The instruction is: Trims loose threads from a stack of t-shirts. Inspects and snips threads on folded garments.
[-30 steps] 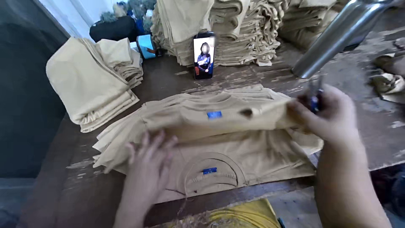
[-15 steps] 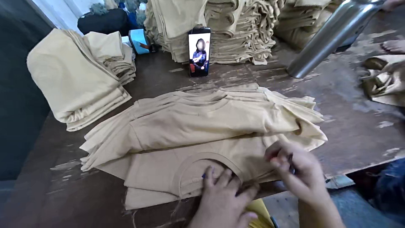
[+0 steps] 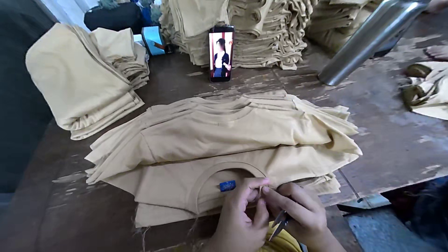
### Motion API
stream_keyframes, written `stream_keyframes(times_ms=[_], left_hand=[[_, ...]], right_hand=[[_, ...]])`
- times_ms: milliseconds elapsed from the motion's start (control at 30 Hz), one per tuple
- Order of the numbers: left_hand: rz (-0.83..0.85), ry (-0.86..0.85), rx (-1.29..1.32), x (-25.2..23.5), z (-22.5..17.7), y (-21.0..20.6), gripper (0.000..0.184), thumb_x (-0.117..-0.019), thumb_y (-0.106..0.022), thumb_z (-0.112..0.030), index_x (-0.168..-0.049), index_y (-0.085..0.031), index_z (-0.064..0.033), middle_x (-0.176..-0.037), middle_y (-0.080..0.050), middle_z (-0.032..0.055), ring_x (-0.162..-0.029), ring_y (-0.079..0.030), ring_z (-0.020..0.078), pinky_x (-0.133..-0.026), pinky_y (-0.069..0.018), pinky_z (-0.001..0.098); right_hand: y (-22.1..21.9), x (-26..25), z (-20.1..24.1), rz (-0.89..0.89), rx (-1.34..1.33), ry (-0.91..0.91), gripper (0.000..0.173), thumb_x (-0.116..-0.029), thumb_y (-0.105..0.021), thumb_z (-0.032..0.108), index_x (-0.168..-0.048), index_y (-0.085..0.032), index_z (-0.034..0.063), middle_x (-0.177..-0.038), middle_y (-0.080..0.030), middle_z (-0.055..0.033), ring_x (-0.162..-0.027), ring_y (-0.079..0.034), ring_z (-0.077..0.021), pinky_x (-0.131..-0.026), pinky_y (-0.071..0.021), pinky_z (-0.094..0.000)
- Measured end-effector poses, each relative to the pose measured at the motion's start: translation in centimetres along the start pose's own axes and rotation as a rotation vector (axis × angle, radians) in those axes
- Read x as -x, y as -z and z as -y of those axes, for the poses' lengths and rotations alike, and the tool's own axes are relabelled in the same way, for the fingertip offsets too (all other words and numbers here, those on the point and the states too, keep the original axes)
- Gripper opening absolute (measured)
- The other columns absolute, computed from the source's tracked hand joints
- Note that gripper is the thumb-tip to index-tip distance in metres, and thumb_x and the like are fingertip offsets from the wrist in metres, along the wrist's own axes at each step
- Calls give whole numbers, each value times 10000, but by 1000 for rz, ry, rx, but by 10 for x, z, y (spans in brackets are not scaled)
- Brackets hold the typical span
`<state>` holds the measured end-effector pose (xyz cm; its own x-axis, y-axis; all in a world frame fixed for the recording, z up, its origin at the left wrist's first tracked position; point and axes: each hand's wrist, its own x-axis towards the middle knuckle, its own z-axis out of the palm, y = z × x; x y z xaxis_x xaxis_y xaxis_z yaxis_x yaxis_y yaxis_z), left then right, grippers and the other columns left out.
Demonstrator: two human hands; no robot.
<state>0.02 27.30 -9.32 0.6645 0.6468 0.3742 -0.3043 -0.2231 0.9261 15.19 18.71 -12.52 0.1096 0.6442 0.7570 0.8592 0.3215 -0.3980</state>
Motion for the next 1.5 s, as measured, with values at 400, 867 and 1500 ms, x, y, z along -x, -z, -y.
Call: stream_keyframes(times_ms=[400, 867, 1500], left_hand=[[-96, -180, -292, 1, 22, 1, 54, -925, -716, -65, -941, -741, -19, -963, -728, 87, -923, -695, 56, -850, -575, 171], [22, -178, -110, 4, 23, 11, 63, -955, -718, -132, -996, -716, -84, -1179, -677, 65, -1038, -670, 48, -910, -580, 214], [153, -305, -808, 21, 16, 13, 171, -934, -615, -77, -912, -781, -112, -956, -761, 41, -968, -713, 168, -880, -566, 269]], right_hand=[[31, -1, -4, 102, -59, -121, 163, -1040, -598, 275, -1054, -616, 113, -874, -581, -24, -764, -568, -52, -700, -480, -142], [31, 4, -15, 210, 230, -72, 317, -1030, -559, 406, -937, -632, 112, -753, -643, -39, -689, -629, -166, -648, -513, -305], [7, -20, -9, 274, -292, -384, 188, -901, -639, 171, -983, -533, 39, -736, -544, 14, -623, -504, 28, -552, -433, -113]])
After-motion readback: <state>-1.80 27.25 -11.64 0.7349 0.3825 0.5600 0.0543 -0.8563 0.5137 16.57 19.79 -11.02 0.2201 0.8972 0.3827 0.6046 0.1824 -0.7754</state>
